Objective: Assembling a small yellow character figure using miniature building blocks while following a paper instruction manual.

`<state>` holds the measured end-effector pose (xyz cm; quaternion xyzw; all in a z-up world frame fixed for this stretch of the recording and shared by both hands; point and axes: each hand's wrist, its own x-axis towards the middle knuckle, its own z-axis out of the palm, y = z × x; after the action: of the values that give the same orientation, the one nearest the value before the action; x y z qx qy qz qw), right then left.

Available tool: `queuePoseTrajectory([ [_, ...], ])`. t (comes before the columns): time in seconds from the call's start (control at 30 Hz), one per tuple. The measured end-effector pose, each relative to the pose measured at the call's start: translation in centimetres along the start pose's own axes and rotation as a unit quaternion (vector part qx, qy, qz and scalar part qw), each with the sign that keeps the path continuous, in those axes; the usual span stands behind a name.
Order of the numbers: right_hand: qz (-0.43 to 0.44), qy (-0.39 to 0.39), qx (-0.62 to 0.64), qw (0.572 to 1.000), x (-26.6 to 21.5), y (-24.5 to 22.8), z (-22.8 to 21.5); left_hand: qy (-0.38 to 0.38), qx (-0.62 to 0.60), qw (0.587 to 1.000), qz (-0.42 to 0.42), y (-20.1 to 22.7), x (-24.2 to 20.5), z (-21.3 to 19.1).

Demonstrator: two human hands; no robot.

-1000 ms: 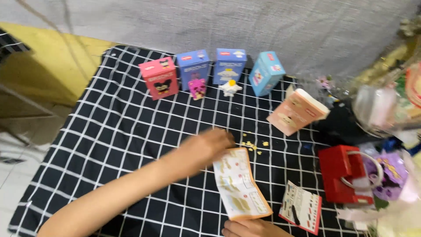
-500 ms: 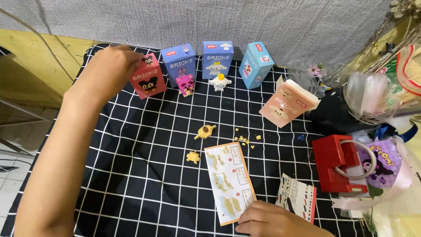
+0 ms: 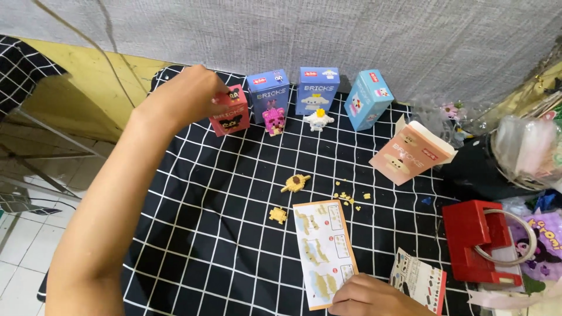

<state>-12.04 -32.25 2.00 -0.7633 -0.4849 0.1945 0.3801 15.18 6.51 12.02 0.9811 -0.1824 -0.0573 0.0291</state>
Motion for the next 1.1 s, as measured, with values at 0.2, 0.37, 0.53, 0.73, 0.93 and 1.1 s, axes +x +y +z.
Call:
queuePoseTrajectory([
  [0.2, -0.031, 0.013, -0.025, 0.999, 2.1, -1.1, -1.7, 0.074, 0.189, 0.974, 0.097, -1.4, 2.2, 4.4],
  [0.37, -0.054, 0.120, -0.096, 0.987, 7.0, -1.2, -5.0, 0.140, 0.281, 0.940, 0.135, -0.8, 1.2, 6.9],
  [0.53, -0.098, 0.265, -0.140, 0.949, 14.4, -0.7, -8.6, 0.177, 0.360, 0.902, 0.158, -0.2, -0.5, 6.8],
  [0.73, -0.124, 0.411, -0.144, 0.892, 24.8, 4.2, -11.4, 0.291, 0.295, 0.899, 0.141, -0.9, 0.8, 9.2],
  [0.93, -0.123, 0.415, -0.151, 0.889, 30.2, 8.2, -12.6, 0.317, 0.230, 0.910, 0.136, -0.6, 1.2, 9.6],
  [1.1, -0.129, 0.430, -0.179, 0.875, 30.7, 9.5, -12.2, 0.304, 0.209, 0.922, 0.122, -0.2, 0.7, 8.8],
])
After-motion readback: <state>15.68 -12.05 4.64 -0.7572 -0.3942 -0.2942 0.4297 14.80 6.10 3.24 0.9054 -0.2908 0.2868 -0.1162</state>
